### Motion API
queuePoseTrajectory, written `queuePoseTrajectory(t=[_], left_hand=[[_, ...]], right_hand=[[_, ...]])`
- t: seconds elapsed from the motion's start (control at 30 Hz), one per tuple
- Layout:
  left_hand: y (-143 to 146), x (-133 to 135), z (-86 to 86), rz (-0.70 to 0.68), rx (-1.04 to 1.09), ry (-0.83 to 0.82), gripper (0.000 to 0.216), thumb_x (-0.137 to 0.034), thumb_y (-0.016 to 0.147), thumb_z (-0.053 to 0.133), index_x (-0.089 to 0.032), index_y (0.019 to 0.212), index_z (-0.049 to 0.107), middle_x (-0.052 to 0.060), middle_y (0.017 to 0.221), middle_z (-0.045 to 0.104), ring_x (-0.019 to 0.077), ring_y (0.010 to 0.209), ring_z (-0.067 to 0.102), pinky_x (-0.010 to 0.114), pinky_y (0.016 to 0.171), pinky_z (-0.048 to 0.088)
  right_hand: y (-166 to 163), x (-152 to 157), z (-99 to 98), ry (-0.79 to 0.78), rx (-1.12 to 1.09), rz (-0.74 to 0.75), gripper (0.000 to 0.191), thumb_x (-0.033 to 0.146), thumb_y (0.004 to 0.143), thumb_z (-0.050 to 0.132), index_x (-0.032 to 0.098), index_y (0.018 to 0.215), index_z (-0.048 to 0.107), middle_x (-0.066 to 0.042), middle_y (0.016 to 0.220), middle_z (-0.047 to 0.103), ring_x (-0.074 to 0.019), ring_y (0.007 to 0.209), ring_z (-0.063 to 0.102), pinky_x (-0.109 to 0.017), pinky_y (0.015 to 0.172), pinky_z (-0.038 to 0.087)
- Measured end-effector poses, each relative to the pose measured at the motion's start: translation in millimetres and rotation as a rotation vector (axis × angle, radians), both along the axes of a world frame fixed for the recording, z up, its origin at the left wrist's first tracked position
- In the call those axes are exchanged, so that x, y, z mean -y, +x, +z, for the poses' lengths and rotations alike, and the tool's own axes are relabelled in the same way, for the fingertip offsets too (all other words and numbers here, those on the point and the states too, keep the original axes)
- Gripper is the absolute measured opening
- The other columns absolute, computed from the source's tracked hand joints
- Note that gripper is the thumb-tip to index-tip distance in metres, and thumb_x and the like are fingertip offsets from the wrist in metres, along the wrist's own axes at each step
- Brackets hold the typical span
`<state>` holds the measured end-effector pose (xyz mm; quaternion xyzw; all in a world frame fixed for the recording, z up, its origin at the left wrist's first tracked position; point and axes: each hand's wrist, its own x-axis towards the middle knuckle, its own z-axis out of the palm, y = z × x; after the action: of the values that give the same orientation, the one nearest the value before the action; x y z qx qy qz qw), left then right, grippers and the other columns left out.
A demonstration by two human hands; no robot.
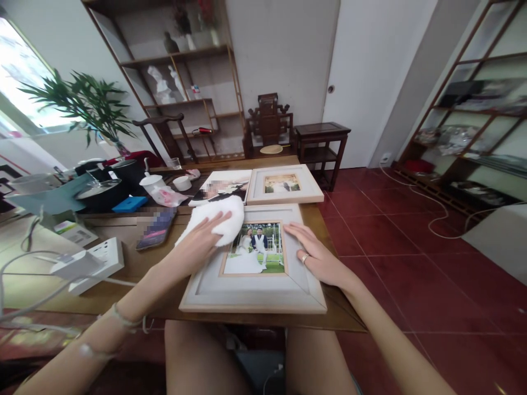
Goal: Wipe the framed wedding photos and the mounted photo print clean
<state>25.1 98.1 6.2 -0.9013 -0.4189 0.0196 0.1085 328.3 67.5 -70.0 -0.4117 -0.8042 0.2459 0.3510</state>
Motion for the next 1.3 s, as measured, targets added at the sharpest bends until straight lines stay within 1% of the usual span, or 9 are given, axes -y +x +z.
queuePoseTrajectory(t=[0.13, 0.23, 0.47, 0.57, 0.67, 0.87, 1.1, 1.2, 1.3], left_hand=[[6, -21, -2.1, -0.035, 0.039, 0.012, 0.028, -0.011, 0.087, 0.047, -0.012, 0.107, 0.065, 0.015, 0.150, 0.030, 0.0306, 0.139, 0.024, 0.049, 0.111, 0.026], [9, -13, -2.4, -0.072, 0.047, -0.030, 0.026, -0.012, 0.087, 0.046, -0.015, 0.101, 0.067, 0.011, 0.150, 0.033, 0.0293, 0.140, 0.024, 0.052, 0.112, 0.023], [8, 65, 4.0, -0.117, -0.019, -0.222, 0.014, -0.013, 0.079, 0.062, -0.017, 0.089, 0.071, 0.013, 0.148, 0.035, 0.0328, 0.137, 0.028, 0.055, 0.111, 0.025], [8, 96, -4.3, -0.214, 0.037, -0.194, 0.009, -0.016, 0.078, 0.065, -0.019, 0.081, 0.072, 0.010, 0.147, 0.038, 0.0328, 0.136, 0.033, 0.053, 0.111, 0.026], [10, 105, -12.2, -0.260, 0.089, -0.129, 0.005, -0.017, 0.076, 0.067, -0.019, 0.076, 0.072, 0.009, 0.146, 0.039, 0.0345, 0.134, 0.035, 0.054, 0.110, 0.029], [16, 61, -6.3, -0.120, 0.009, -0.124, 0.014, -0.016, 0.080, 0.062, -0.019, 0.090, 0.072, 0.011, 0.146, 0.040, 0.0341, 0.133, 0.036, 0.054, 0.108, 0.031], [31, -3, -1.8, 0.001, 0.044, 0.025, 0.025, -0.015, 0.088, 0.049, -0.013, 0.108, 0.065, 0.012, 0.150, 0.031, 0.0311, 0.137, 0.030, 0.049, 0.109, 0.031], [40, -9, -1.3, 0.008, 0.048, 0.013, 0.025, -0.015, 0.088, 0.049, -0.013, 0.107, 0.065, 0.013, 0.150, 0.032, 0.0315, 0.137, 0.030, 0.050, 0.108, 0.030], [47, 3, 0.4, -0.023, 0.022, -0.050, 0.023, -0.015, 0.088, 0.050, -0.014, 0.104, 0.067, 0.013, 0.148, 0.035, 0.0312, 0.135, 0.034, 0.049, 0.108, 0.031]], right_hand=[[0, 0, 0.3, -0.005, -0.003, -0.004, 0.060, 0.017, 0.085, 0.039, 0.035, 0.142, 0.031, -0.003, 0.148, 0.031, -0.0260, 0.139, 0.022, -0.053, 0.113, 0.016], [0, 0, 0.4, -0.013, -0.006, -0.016, 0.059, 0.017, 0.086, 0.039, 0.034, 0.142, 0.031, -0.004, 0.148, 0.031, -0.0265, 0.139, 0.023, -0.054, 0.113, 0.016], [-1, -1, 1.0, -0.015, 0.009, -0.045, 0.057, 0.020, 0.086, 0.040, 0.033, 0.142, 0.033, -0.004, 0.147, 0.033, -0.0277, 0.138, 0.024, -0.053, 0.113, 0.017], [0, 0, 0.6, -0.022, 0.013, -0.050, 0.056, 0.019, 0.086, 0.040, 0.034, 0.141, 0.035, -0.004, 0.147, 0.033, -0.0269, 0.138, 0.024, -0.052, 0.113, 0.017], [0, 0, -0.5, -0.010, 0.011, -0.043, 0.057, 0.018, 0.086, 0.040, 0.033, 0.140, 0.034, -0.004, 0.146, 0.033, -0.0254, 0.139, 0.023, -0.052, 0.114, 0.017], [-1, 0, 1.2, 0.001, 0.018, -0.012, 0.059, 0.018, 0.087, 0.039, 0.034, 0.142, 0.031, -0.004, 0.148, 0.031, -0.0274, 0.139, 0.022, -0.054, 0.113, 0.017], [1, -1, -1.9, 0.018, -0.004, 0.008, 0.061, 0.017, 0.086, 0.040, 0.034, 0.143, 0.029, -0.004, 0.149, 0.029, -0.0283, 0.139, 0.020, -0.057, 0.112, 0.016], [1, -2, -3.2, 0.012, -0.013, 0.002, 0.061, 0.016, 0.085, 0.040, 0.034, 0.143, 0.030, -0.004, 0.149, 0.029, -0.0282, 0.140, 0.020, -0.056, 0.112, 0.016], [0, -2, -2.8, -0.004, -0.019, -0.014, 0.061, 0.016, 0.085, 0.039, 0.033, 0.142, 0.032, -0.004, 0.149, 0.030, -0.0276, 0.140, 0.020, -0.056, 0.113, 0.016]])
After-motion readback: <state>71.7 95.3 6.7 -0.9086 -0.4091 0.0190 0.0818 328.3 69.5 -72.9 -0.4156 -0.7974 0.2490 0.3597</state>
